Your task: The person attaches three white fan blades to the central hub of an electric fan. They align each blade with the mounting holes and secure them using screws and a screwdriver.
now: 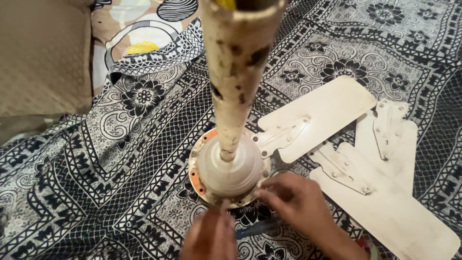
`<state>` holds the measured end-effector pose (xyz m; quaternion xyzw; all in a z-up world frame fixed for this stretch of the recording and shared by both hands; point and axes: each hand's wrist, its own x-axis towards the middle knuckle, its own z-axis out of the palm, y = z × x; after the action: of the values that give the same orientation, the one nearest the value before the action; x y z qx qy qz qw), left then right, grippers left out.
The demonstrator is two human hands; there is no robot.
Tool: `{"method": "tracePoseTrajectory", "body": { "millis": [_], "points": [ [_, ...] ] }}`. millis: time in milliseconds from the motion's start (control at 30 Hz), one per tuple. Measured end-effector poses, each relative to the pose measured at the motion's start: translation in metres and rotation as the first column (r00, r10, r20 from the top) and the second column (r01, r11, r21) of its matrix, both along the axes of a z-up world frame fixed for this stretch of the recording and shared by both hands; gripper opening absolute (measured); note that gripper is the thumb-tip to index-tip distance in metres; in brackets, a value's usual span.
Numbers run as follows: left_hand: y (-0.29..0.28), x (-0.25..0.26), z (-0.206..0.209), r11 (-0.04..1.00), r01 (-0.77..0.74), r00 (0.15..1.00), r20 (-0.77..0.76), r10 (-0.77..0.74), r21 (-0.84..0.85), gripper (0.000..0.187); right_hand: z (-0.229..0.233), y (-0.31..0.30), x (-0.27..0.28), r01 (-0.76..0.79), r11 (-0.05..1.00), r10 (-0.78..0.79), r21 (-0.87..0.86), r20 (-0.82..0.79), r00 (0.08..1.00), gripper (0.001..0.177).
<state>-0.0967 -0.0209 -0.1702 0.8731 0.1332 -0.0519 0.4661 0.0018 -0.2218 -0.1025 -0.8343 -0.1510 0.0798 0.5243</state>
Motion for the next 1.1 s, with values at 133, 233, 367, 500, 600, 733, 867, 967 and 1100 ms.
{"method": "tracePoseTrajectory", "body": {
  "millis": [133,233,367,500,600,733,867,967,1100],
  "points": [
    [-0.019,-0.017,-0.006,0.885,-0.054,0.73,0.622,-0.282,0.463,0.014,0.007,0.009,-0.015,-0.128,0.979,0.183,-0.156,0.418,0.89,0.019],
    [-0.025,-0.014,-0.007,0.877,-0.08,0.714,0.641,-0.282,0.475,0.017,0.007,0.014,-0.022,-0.118,0.98,0.172,-0.163,0.377,0.91,0.018],
    [-0.025,-0.015,-0.007,0.909,-0.078,0.724,0.65,-0.232,0.41,0.015,0.003,0.018,-0.024,-0.091,0.984,0.146,-0.153,0.402,0.904,0.017],
    [-0.031,-0.022,-0.009,0.898,-0.046,0.812,0.54,-0.222,0.438,0.014,0.0,0.018,-0.024,-0.08,0.982,0.149,-0.171,0.439,0.886,0.015],
    [-0.029,-0.022,-0.01,0.898,-0.036,0.818,0.529,-0.226,0.439,0.014,0.001,0.02,-0.025,-0.066,0.983,0.135,-0.169,0.436,0.89,0.014],
    [-0.028,-0.017,-0.006,0.933,-0.081,0.812,0.567,-0.142,0.35,0.011,0.005,0.016,-0.021,-0.099,0.98,0.153,-0.174,0.33,0.932,0.016],
    [-0.034,-0.006,0.014,0.985,-0.167,0.876,0.463,0.134,0.03,0.009,0.01,0.003,-0.008,-0.129,0.962,0.203,0.24,-0.314,0.927,0.025],
    [-0.04,0.01,0.035,0.96,-0.235,0.908,0.319,0.272,-0.152,0.01,0.007,-0.002,-0.008,-0.023,0.911,0.266,0.413,-0.543,0.796,0.025],
    [-0.042,0.02,0.055,0.992,-0.108,0.902,0.414,0.123,-0.059,0.009,-0.007,-0.008,-0.006,0.075,0.93,0.157,0.36,-0.574,0.804,0.018]
  ]
}}
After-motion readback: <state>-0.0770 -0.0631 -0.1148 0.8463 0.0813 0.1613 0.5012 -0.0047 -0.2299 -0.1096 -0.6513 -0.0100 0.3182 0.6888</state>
